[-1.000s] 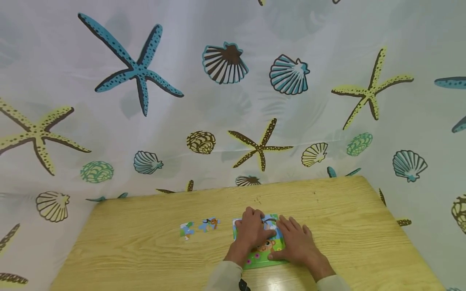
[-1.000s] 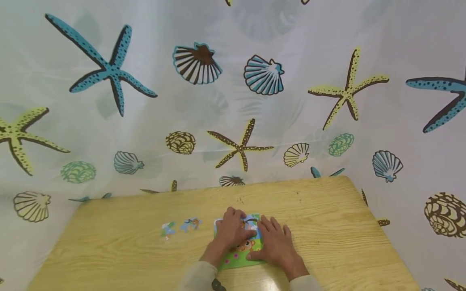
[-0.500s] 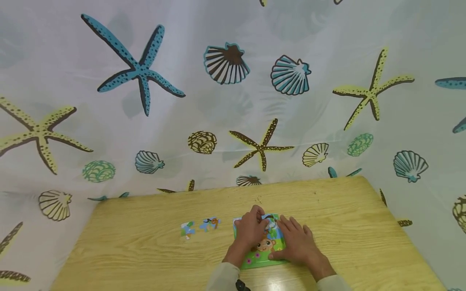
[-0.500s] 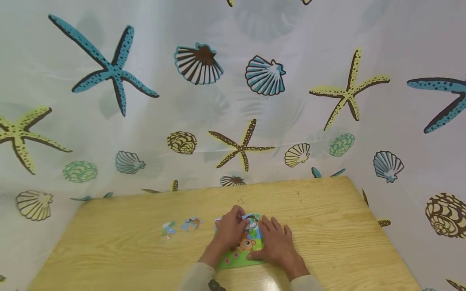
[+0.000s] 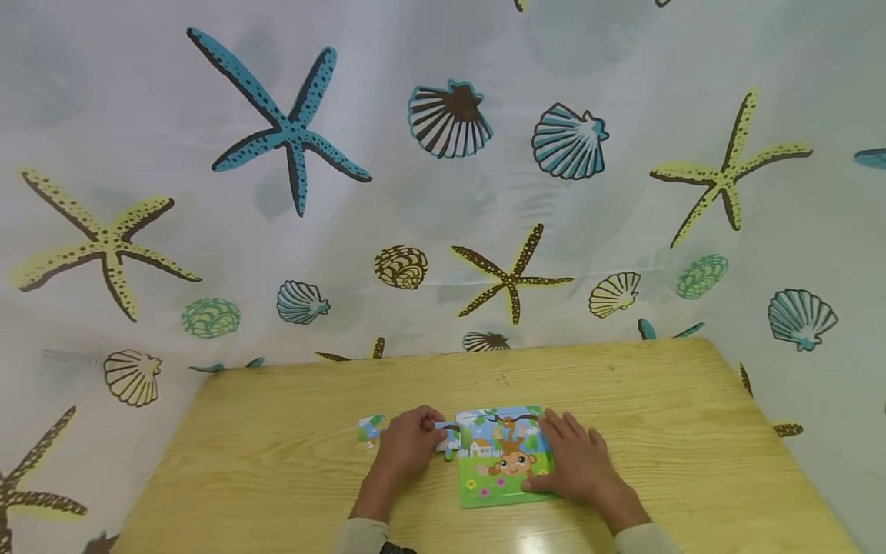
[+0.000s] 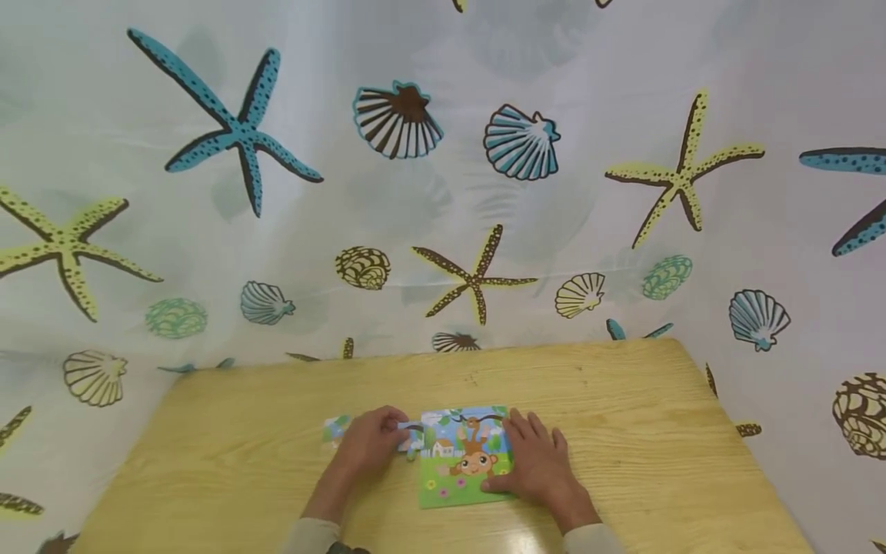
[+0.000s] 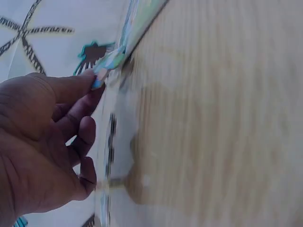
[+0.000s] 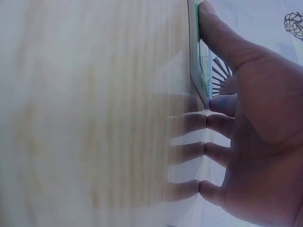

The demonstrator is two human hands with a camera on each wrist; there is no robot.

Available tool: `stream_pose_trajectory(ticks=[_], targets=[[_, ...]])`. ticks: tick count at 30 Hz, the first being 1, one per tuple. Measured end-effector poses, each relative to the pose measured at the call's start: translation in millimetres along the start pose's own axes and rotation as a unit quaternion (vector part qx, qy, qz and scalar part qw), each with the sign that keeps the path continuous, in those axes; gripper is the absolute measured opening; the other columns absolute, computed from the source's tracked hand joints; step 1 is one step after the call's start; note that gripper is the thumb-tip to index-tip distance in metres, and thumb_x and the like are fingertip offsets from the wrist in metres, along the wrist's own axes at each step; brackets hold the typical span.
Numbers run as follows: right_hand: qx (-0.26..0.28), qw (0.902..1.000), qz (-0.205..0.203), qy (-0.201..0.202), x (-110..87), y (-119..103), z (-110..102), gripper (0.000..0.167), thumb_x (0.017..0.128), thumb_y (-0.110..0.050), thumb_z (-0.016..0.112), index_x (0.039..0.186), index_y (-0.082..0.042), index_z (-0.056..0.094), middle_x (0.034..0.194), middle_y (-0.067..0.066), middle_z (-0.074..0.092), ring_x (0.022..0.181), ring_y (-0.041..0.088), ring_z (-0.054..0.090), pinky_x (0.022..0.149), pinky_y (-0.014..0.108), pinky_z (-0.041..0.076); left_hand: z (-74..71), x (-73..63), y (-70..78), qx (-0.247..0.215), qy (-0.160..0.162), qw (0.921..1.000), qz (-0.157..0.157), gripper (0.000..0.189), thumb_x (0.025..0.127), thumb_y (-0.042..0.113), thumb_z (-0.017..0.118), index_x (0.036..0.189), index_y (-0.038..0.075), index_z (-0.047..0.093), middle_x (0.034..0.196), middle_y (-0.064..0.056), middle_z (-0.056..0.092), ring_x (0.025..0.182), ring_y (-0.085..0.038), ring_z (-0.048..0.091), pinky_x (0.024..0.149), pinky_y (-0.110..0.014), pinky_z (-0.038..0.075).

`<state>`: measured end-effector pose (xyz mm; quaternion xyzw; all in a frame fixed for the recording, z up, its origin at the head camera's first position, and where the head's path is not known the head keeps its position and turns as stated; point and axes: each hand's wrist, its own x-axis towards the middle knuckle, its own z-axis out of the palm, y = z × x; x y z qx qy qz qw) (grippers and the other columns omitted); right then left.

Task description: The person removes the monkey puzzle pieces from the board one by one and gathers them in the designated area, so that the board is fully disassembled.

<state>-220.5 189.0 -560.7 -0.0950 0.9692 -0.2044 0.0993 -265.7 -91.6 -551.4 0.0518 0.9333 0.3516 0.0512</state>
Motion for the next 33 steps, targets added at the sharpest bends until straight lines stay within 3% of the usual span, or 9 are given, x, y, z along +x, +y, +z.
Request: stream_pose_trajectory(ticks=[4, 8, 14, 17, 20, 22, 25, 29, 33], targets=[[0.003, 1.0000, 0.001, 0.003, -0.1, 0.9, 0.0, 0.106, 0.068, -0.067, 0.074, 0.150, -0.012, 0.036, 0.160, 0.007, 0.026, 0.147, 0.037, 0.022, 0.109, 0.070, 0.018, -10.7, -9.7, -14.9, 0.035, 0.001, 0.9993, -0.013, 0.016, 0.088, 0.025, 0.070, 0.101, 0.015, 0.070, 0.091, 0.002, 0.066, 0.083, -0.015, 0.062, 0.078, -0.043, 0.049], [0.003, 1.0000, -0.001, 0.004, 0.1, 1.5, -0.3, 0.107, 0.067, -0.068, 0.074, 0.149, -0.011, 0.036, 0.160, 0.008, 0.027, 0.147, 0.037, 0.023, 0.108, 0.071, 0.019, -13.8, -14.3, -17.7, 0.058, 0.007, 0.9979, -0.029, 0.016, 0.087, 0.025, 0.071, 0.100, 0.017, 0.070, 0.091, 0.004, 0.067, 0.086, -0.016, 0.063, 0.084, -0.052, 0.045], [0.004, 1.0000, -0.002, 0.001, 1.0, 0.3, 0.6, 0.107, 0.067, -0.068, 0.075, 0.149, -0.012, 0.037, 0.159, 0.008, 0.027, 0.146, 0.037, 0.024, 0.108, 0.071, 0.020, -13.8, -18.1, -18.5, 0.087, 0.020, 0.9959, -0.013, 0.017, 0.085, 0.024, 0.073, 0.100, 0.016, 0.070, 0.091, 0.003, 0.068, 0.089, -0.020, 0.064, 0.083, -0.061, 0.044], [0.001, 1.0000, -0.001, 0.001, 1.0, -0.2, 0.6, 0.107, 0.067, -0.068, 0.074, 0.149, -0.012, 0.036, 0.160, 0.008, 0.027, 0.147, 0.037, 0.023, 0.108, 0.071, 0.020, -11.4, -19.8, -19.4, 0.097, 0.040, 0.9945, -0.004, 0.022, 0.084, 0.023, 0.074, 0.104, 0.015, 0.069, 0.095, 0.000, 0.065, 0.091, -0.022, 0.062, 0.080, -0.058, 0.045], [0.001, 1.0000, -0.001, 0.001, 0.2, 0.1, 0.2, 0.107, 0.067, -0.068, 0.074, 0.150, -0.012, 0.036, 0.160, 0.008, 0.027, 0.147, 0.037, 0.023, 0.108, 0.071, 0.020, -5.6, -21.6, -16.8, 0.076, 0.056, 0.9954, 0.017, 0.023, 0.085, 0.021, 0.072, 0.106, 0.013, 0.068, 0.099, -0.004, 0.062, 0.095, -0.024, 0.059, 0.080, -0.055, 0.047], [0.004, 1.0000, 0.001, 0.002, -0.4, 0.6, 0.1, 0.107, 0.067, -0.068, 0.075, 0.149, -0.012, 0.036, 0.159, 0.008, 0.027, 0.146, 0.037, 0.023, 0.108, 0.071, 0.019, -0.3, -23.3, -11.8, 0.056, 0.049, 0.9966, 0.037, 0.022, 0.087, 0.021, 0.069, 0.107, 0.013, 0.068, 0.100, -0.004, 0.062, 0.099, -0.026, 0.058, 0.082, -0.055, 0.046], [0.006, 1.0000, 0.000, 0.004, -0.9, 0.8, 0.2, 0.107, 0.066, -0.067, 0.076, 0.149, -0.011, 0.037, 0.159, 0.008, 0.028, 0.146, 0.038, 0.024, 0.108, 0.071, 0.020, 7.7, -27.1, -2.4, 0.057, 0.013, 0.9962, 0.065, 0.028, 0.088, 0.030, 0.068, 0.113, 0.015, 0.066, 0.103, -0.003, 0.060, 0.102, -0.027, 0.055, 0.081, -0.056, 0.044], [0.006, 0.9999, -0.005, 0.007, -1.1, 0.0, 0.9, 0.106, 0.067, -0.067, 0.075, 0.149, -0.010, 0.037, 0.159, 0.009, 0.029, 0.146, 0.039, 0.024, 0.108, 0.071, 0.020, 18.1, -33.8, 6.5, 0.107, -0.028, 0.9902, 0.086, 0.051, 0.082, 0.045, 0.073, 0.124, 0.017, 0.063, 0.108, -0.002, 0.053, 0.104, -0.025, 0.050, 0.080, -0.052, 0.036], [0.007, 0.9999, -0.008, 0.010, -1.4, -1.1, 0.1, 0.106, 0.068, -0.066, 0.075, 0.149, -0.010, 0.037, 0.159, 0.010, 0.029, 0.146, 0.039, 0.024, 0.108, 0.071, 0.019, 24.6, -38.2, 12.8, 0.134, -0.033, 0.9857, 0.096, 0.069, 0.072, 0.057, 0.077, 0.126, 0.018, 0.061, 0.111, -0.001, 0.051, 0.106, -0.022, 0.044, 0.080, -0.049, 0.032]])
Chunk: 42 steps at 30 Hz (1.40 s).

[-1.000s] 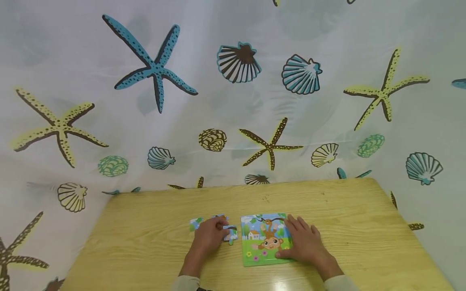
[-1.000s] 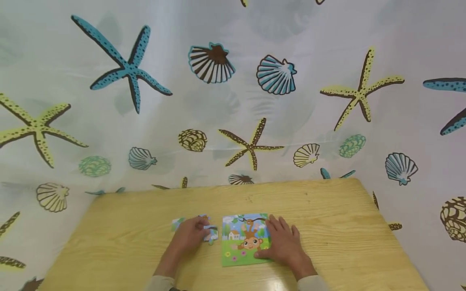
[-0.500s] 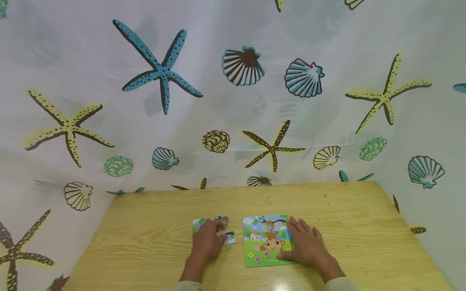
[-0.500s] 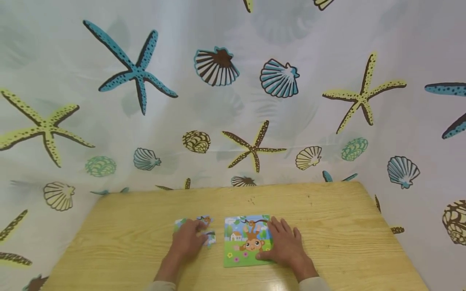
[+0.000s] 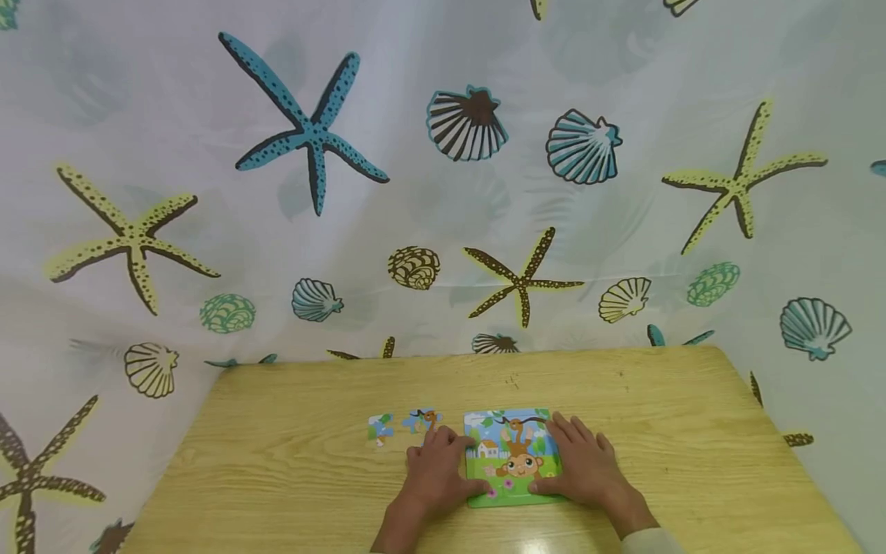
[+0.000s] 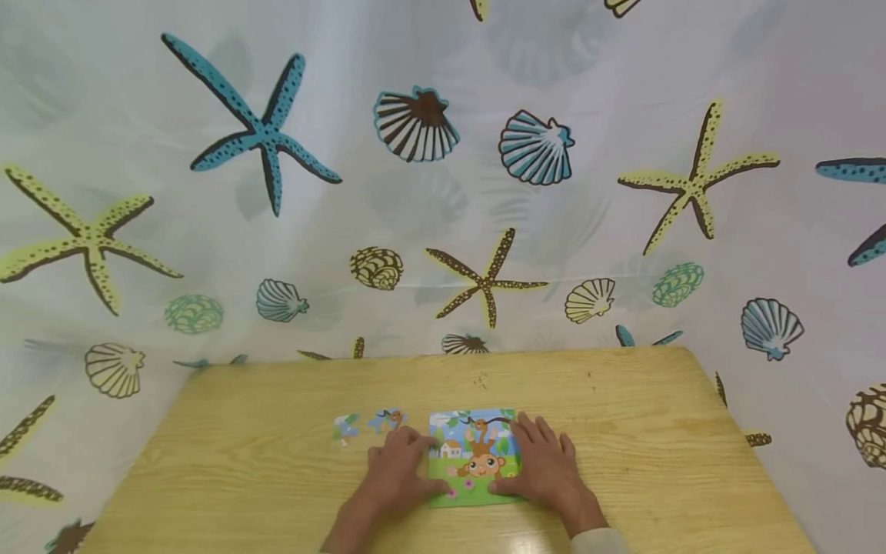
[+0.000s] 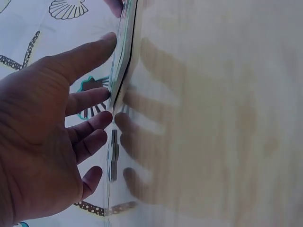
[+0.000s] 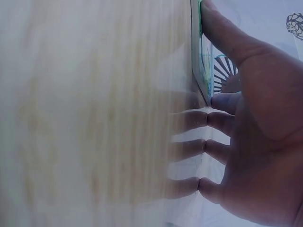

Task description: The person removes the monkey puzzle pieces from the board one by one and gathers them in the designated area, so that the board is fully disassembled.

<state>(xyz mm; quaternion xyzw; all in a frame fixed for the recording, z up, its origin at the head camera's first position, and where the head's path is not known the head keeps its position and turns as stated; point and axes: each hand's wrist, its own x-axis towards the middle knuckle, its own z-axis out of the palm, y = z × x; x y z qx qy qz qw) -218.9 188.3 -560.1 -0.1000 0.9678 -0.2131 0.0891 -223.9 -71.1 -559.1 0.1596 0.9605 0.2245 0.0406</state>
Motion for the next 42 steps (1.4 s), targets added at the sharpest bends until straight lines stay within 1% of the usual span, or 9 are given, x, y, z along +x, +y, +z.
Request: stream_pose_trajectory(ticks=[5, 10, 14, 21, 25, 29, 33, 39, 42], targets=[[0.001, 1.0000, 0.004, 0.001, -1.9, -0.8, -1.5, 0.099, 0.074, -0.065, 0.071, 0.149, -0.009, 0.037, 0.159, 0.010, 0.028, 0.146, 0.039, 0.024, 0.109, 0.071, 0.018, 1.8, 0.9, 9.7, 0.023, 0.007, 0.9997, -0.005, 0.065, 0.067, 0.058, 0.080, 0.117, 0.020, 0.065, 0.112, -0.001, 0.052, 0.102, -0.020, 0.043, 0.081, -0.050, 0.033], [0.009, 0.9999, 0.009, -0.002, -1.8, -1.7, -1.0, 0.090, 0.082, -0.062, 0.065, 0.150, -0.010, 0.035, 0.160, 0.009, 0.027, 0.147, 0.038, 0.021, 0.110, 0.070, 0.015, 1.4, 2.7, 14.7, 0.041, -0.003, 0.9988, -0.027, 0.074, 0.066, 0.058, 0.081, 0.126, 0.020, 0.061, 0.117, -0.003, 0.052, 0.104, -0.023, 0.043, 0.081, -0.052, 0.034], [0.011, 0.9999, 0.010, 0.005, -1.0, -2.7, 1.0, 0.083, 0.087, -0.057, 0.062, 0.150, -0.010, 0.035, 0.160, 0.010, 0.027, 0.147, 0.039, 0.021, 0.110, 0.071, 0.015, 0.5, 4.0, 14.6, 0.044, -0.010, 0.9986, -0.026, 0.076, 0.067, 0.058, 0.080, 0.129, 0.019, 0.060, 0.118, -0.003, 0.051, 0.105, -0.023, 0.043, 0.081, -0.052, 0.035], [0.003, 0.9993, 0.030, 0.023, 1.2, -9.8, 4.0, 0.078, 0.091, -0.057, 0.057, 0.148, -0.008, 0.038, 0.158, 0.011, 0.030, 0.146, 0.039, 0.023, 0.109, 0.072, 0.016, 2.4, 12.2, 15.1, 0.013, -0.008, 0.9991, -0.038, 0.060, 0.072, 0.045, 0.083, 0.121, 0.017, 0.063, 0.112, -0.004, 0.051, 0.106, -0.025, 0.043, 0.083, -0.053, 0.033], [-0.005, 0.9988, 0.040, 0.029, 2.9, -12.2, 6.3, 0.078, 0.089, -0.056, 0.059, 0.148, -0.008, 0.038, 0.158, 0.010, 0.031, 0.146, 0.039, 0.024, 0.109, 0.071, 0.017, 4.0, 19.2, 15.6, 0.005, -0.009, 0.9985, -0.055, 0.052, 0.072, 0.042, 0.084, 0.112, 0.015, 0.063, 0.110, -0.006, 0.050, 0.106, -0.026, 0.043, 0.082, -0.054, 0.035], [-0.004, 0.9984, 0.045, 0.034, 3.9, -12.7, 7.8, 0.079, 0.088, -0.056, 0.061, 0.147, -0.009, 0.039, 0.157, 0.010, 0.032, 0.145, 0.039, 0.025, 0.109, 0.071, 0.018, 5.3, 24.3, 16.3, -0.002, -0.017, 0.9978, -0.064, 0.052, 0.070, 0.039, 0.085, 0.107, 0.013, 0.060, 0.107, -0.007, 0.052, 0.102, -0.026, 0.045, 0.082, -0.054, 0.036], [-0.001, 0.9982, 0.046, 0.038, 3.8, -13.4, 9.0, 0.079, 0.087, -0.056, 0.063, 0.147, -0.009, 0.040, 0.156, 0.011, 0.033, 0.145, 0.040, 0.026, 0.109, 0.071, 0.018, 6.8, 24.7, 16.5, -0.010, -0.017, 0.9977, -0.066, 0.049, 0.072, 0.037, 0.084, 0.107, 0.014, 0.057, 0.103, -0.003, 0.054, 0.098, -0.023, 0.047, 0.082, -0.053, 0.034], [-0.008, 0.9973, 0.057, 0.047, 4.3, -15.9, 10.1, 0.077, 0.088, -0.055, 0.062, 0.146, -0.009, 0.041, 0.156, 0.012, 0.033, 0.144, 0.040, 0.026, 0.109, 0.071, 0.019, 7.1, 20.6, 18.2, -0.038, 0.007, 0.9970, -0.067, 0.034, 0.080, 0.031, 0.078, 0.105, 0.016, 0.060, 0.098, -0.001, 0.057, 0.095, -0.023, 0.053, 0.084, -0.055, 0.033], [-0.005, 0.9967, 0.064, 0.050, 4.5, -18.7, 10.6, 0.075, 0.089, -0.054, 0.061, 0.145, -0.009, 0.041, 0.156, 0.012, 0.032, 0.144, 0.039, 0.026, 0.109, 0.071, 0.019, 7.7, 19.3, 18.7, -0.045, 0.020, 0.9968, -0.063, 0.031, 0.080, 0.029, 0.078, 0.103, 0.016, 0.061, 0.098, -0.002, 0.058, 0.093, -0.024, 0.056, 0.083, -0.055, 0.035]])
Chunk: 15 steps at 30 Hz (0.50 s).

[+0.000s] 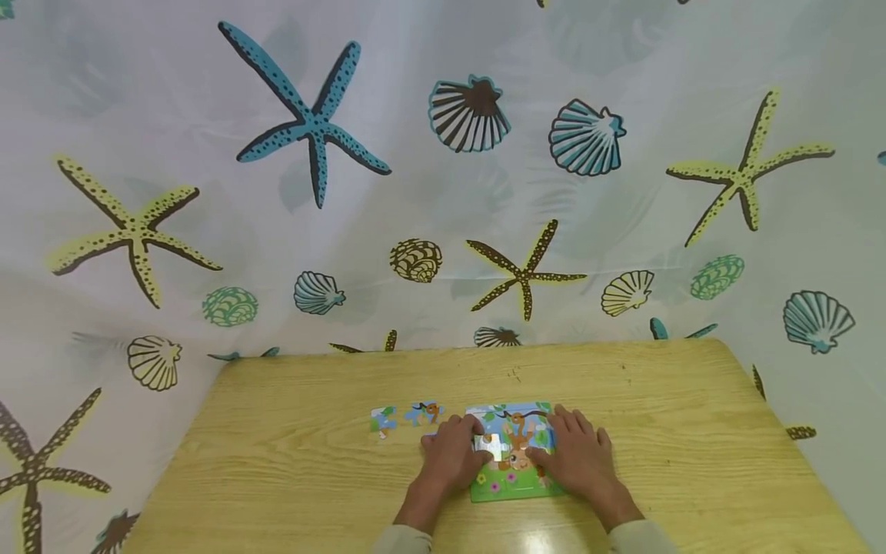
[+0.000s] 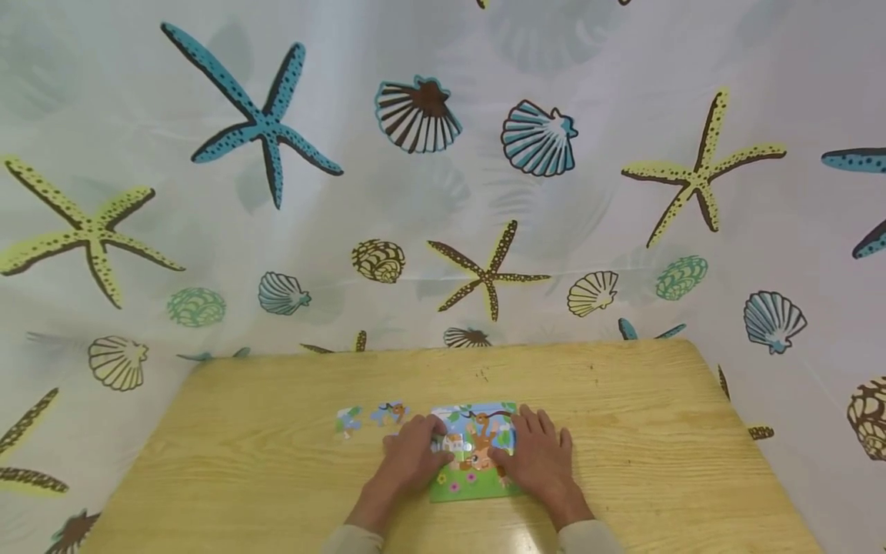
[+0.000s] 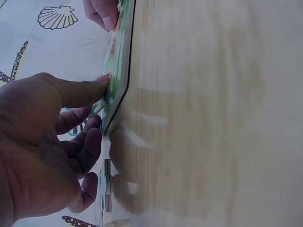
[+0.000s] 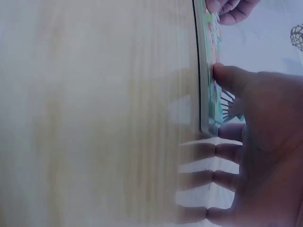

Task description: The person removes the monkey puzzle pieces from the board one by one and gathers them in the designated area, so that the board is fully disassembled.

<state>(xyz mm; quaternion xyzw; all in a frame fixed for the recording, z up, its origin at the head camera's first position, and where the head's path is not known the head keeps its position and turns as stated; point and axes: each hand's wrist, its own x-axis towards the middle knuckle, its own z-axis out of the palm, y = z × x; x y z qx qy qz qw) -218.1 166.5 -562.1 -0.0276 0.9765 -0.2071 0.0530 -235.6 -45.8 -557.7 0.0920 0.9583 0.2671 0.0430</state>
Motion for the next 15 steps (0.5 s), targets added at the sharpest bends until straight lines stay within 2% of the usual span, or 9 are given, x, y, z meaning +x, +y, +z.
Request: stream_pose_trajectory(ticks=[3, 6, 10, 12, 15], targets=[[0.001, 0.9999, 0.011, 0.001, 0.5, -1.2, 0.9, 0.074, 0.088, -0.053, 0.062, 0.145, -0.010, 0.042, 0.156, 0.012, 0.032, 0.144, 0.039, 0.026, 0.108, 0.070, 0.020, 1.6, 0.4, 1.3, -0.007, 0.010, 0.9999, 0.003, 0.028, 0.081, 0.026, 0.077, 0.102, 0.015, 0.064, 0.098, -0.002, 0.060, 0.091, -0.021, 0.056, 0.082, -0.055, 0.036], [-0.001, 0.9998, 0.022, 0.001, 1.9, -2.4, 1.8, 0.074, 0.087, -0.053, 0.063, 0.144, -0.010, 0.043, 0.156, 0.012, 0.032, 0.144, 0.039, 0.026, 0.109, 0.069, 0.021, 1.0, 0.7, 4.8, -0.043, 0.021, 0.9988, 0.008, 0.023, 0.082, 0.021, 0.075, 0.101, 0.012, 0.065, 0.096, -0.003, 0.060, 0.084, -0.019, 0.056, 0.082, -0.055, 0.040], [0.000, 0.9996, 0.029, 0.005, 3.5, -4.1, 2.0, 0.074, 0.087, -0.052, 0.065, 0.144, -0.009, 0.044, 0.156, 0.013, 0.033, 0.144, 0.039, 0.027, 0.109, 0.069, 0.021, -2.2, 0.7, 10.7, -0.123, 0.032, 0.9918, 0.013, 0.014, 0.087, 0.016, 0.069, 0.100, 0.009, 0.067, 0.093, -0.003, 0.059, 0.082, -0.016, 0.056, 0.078, -0.042, 0.048], [0.000, 0.9996, 0.029, 0.007, 3.8, -4.4, 2.0, 0.073, 0.087, -0.052, 0.065, 0.143, -0.009, 0.045, 0.156, 0.013, 0.034, 0.143, 0.038, 0.028, 0.108, 0.069, 0.022, -3.5, 0.6, 11.9, -0.150, 0.034, 0.9881, 0.011, 0.013, 0.089, 0.015, 0.067, 0.100, 0.009, 0.067, 0.095, -0.003, 0.061, 0.084, -0.015, 0.059, 0.072, -0.034, 0.050], [-0.002, 0.9996, 0.026, 0.010, 3.4, -4.2, 1.6, 0.073, 0.086, -0.051, 0.066, 0.142, -0.009, 0.045, 0.155, 0.013, 0.035, 0.143, 0.038, 0.029, 0.108, 0.069, 0.023, -6.4, -0.1, 10.9, -0.169, 0.033, 0.9851, -0.001, 0.013, 0.090, 0.015, 0.068, 0.102, 0.009, 0.067, 0.095, -0.003, 0.062, 0.085, -0.015, 0.064, 0.069, -0.030, 0.051]])
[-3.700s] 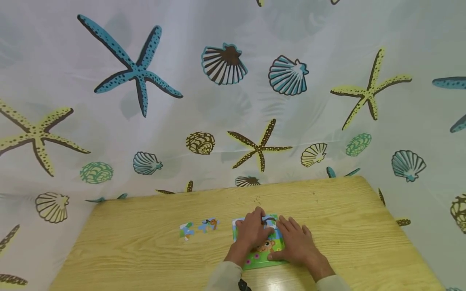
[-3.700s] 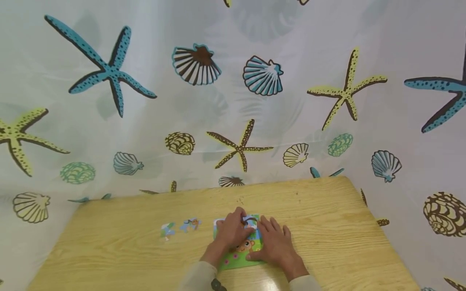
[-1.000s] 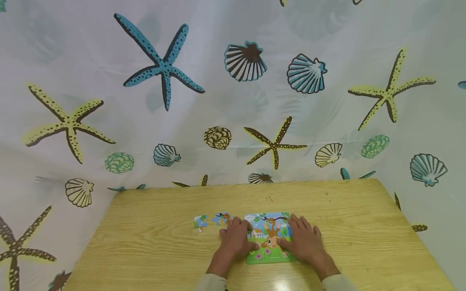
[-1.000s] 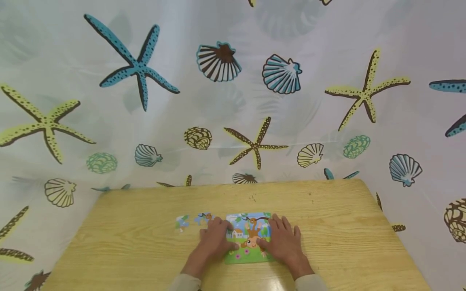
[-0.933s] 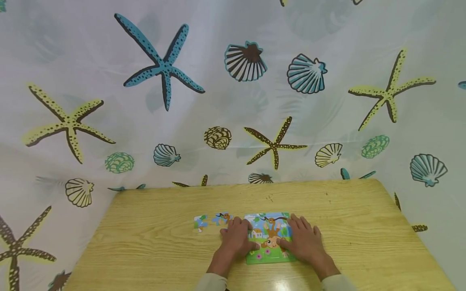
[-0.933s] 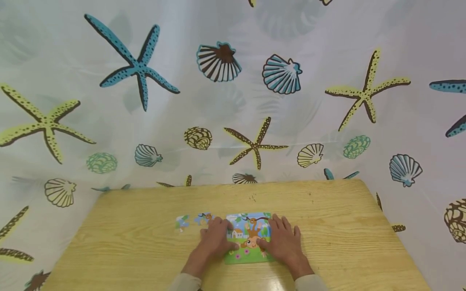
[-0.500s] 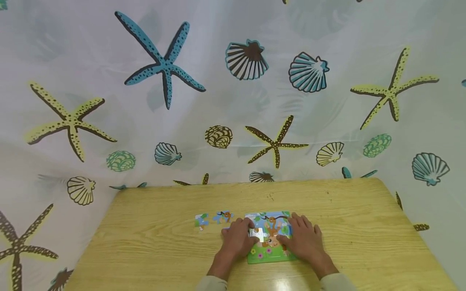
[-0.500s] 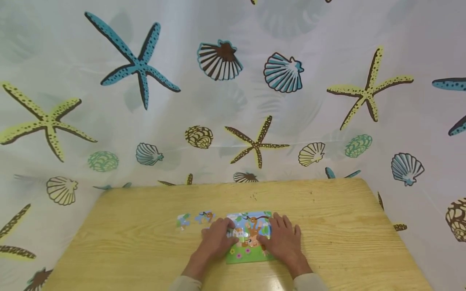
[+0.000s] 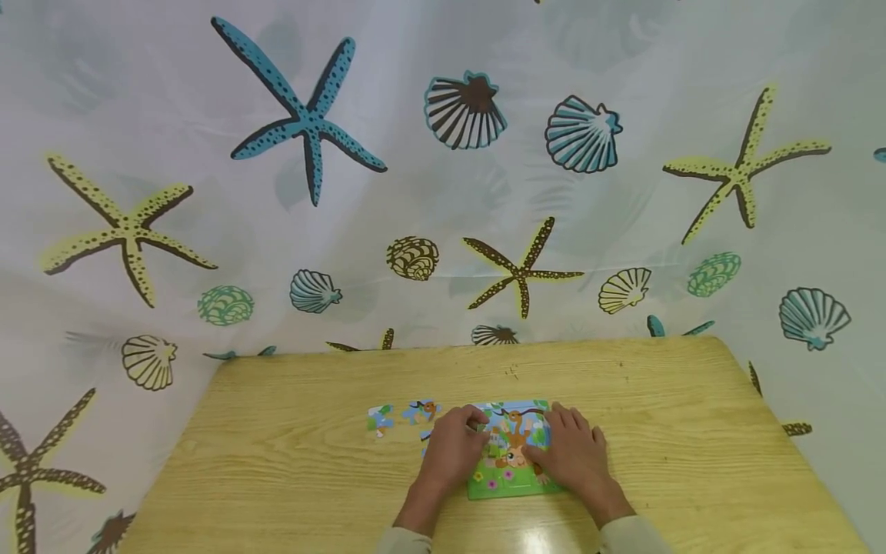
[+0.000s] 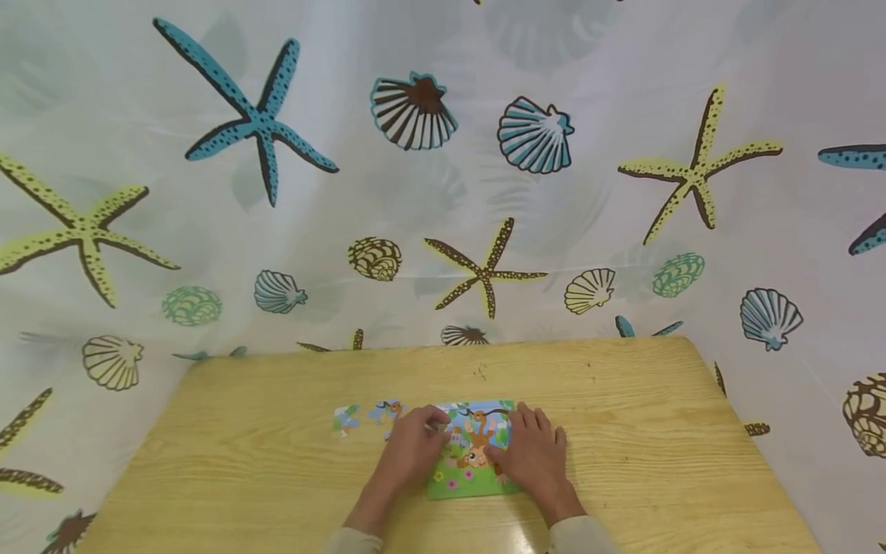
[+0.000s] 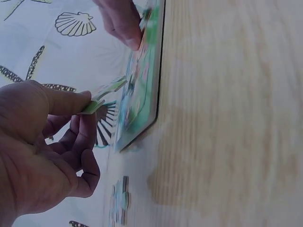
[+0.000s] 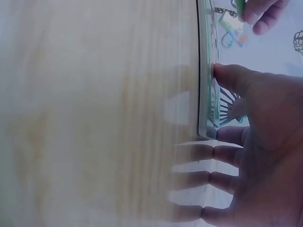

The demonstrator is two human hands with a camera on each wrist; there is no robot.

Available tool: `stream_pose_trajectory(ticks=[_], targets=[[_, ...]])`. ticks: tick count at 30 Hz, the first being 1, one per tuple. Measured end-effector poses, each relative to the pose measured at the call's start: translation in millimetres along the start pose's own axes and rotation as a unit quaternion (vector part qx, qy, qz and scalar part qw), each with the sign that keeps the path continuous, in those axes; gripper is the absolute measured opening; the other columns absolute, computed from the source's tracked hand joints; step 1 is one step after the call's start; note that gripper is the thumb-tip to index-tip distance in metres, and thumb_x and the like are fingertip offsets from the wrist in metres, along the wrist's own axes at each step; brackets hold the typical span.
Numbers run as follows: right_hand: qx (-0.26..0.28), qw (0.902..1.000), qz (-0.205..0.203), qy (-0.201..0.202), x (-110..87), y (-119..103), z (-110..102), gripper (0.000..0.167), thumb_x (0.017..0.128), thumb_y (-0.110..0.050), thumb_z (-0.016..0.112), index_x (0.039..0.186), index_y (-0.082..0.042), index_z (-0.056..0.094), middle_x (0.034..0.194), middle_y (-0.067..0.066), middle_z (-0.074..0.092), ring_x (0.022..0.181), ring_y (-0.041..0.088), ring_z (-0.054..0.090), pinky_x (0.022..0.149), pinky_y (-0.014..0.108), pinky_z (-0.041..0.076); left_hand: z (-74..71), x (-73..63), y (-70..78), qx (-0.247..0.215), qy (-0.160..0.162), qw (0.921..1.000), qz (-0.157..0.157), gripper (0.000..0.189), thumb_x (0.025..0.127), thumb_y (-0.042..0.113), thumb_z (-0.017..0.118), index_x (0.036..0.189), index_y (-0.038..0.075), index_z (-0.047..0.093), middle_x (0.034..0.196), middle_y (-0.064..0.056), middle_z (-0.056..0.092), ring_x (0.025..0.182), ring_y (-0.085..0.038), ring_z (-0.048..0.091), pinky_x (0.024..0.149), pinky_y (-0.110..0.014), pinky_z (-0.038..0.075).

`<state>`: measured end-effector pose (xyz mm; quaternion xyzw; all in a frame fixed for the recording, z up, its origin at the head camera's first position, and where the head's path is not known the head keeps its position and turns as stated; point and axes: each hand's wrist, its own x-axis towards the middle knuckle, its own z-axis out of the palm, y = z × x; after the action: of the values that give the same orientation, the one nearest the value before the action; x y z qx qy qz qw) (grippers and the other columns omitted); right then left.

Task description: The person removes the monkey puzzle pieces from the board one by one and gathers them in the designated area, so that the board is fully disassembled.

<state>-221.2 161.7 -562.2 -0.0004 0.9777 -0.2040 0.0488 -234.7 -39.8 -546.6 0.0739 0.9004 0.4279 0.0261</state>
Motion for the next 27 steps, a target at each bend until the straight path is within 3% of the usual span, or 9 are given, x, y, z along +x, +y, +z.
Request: stream_pose_trajectory(ticks=[8, 14, 20, 27], targets=[[-0.004, 1.0000, 0.003, -0.005, -1.5, 0.5, 1.7, 0.074, 0.087, -0.052, 0.064, 0.144, -0.010, 0.043, 0.156, 0.012, 0.032, 0.144, 0.038, 0.027, 0.108, 0.069, 0.021, -21.8, -6.0, -20.6, -0.016, 0.008, 0.9992, -0.035, 0.016, 0.089, 0.014, 0.068, 0.105, 0.012, 0.065, 0.096, -0.002, 0.061, 0.086, -0.016, 0.066, 0.067, -0.030, 0.052], [0.005, 1.0000, -0.003, 0.001, -2.4, -1.4, 2.7, 0.073, 0.087, -0.050, 0.066, 0.143, -0.010, 0.044, 0.156, 0.012, 0.033, 0.143, 0.039, 0.028, 0.108, 0.069, 0.022, -54.9, -14.8, -49.5, -0.029, 0.027, 0.9971, -0.065, 0.020, 0.091, 0.017, 0.066, 0.110, 0.011, 0.064, 0.101, -0.004, 0.062, 0.088, -0.017, 0.064, 0.070, -0.030, 0.053], [0.002, 1.0000, -0.002, -0.009, -2.9, -2.8, -1.0, 0.073, 0.088, -0.051, 0.064, 0.144, -0.010, 0.043, 0.156, 0.013, 0.032, 0.143, 0.040, 0.027, 0.108, 0.070, 0.021, -88.9, -25.6, -73.8, -0.003, 0.054, 0.9920, -0.114, 0.020, 0.091, 0.018, 0.066, 0.110, 0.010, 0.065, 0.103, -0.005, 0.063, 0.089, -0.017, 0.063, 0.074, -0.033, 0.052], [0.002, 0.9998, 0.000, -0.017, -2.2, -0.9, -0.2, 0.074, 0.088, -0.053, 0.063, 0.145, -0.010, 0.042, 0.157, 0.012, 0.030, 0.144, 0.040, 0.026, 0.108, 0.070, 0.021, -100.2, -28.9, -92.2, 0.067, 0.077, 0.9841, -0.145, 0.022, 0.091, 0.019, 0.065, 0.111, 0.010, 0.066, 0.106, -0.008, 0.067, 0.097, -0.026, 0.064, 0.081, -0.045, 0.052]])
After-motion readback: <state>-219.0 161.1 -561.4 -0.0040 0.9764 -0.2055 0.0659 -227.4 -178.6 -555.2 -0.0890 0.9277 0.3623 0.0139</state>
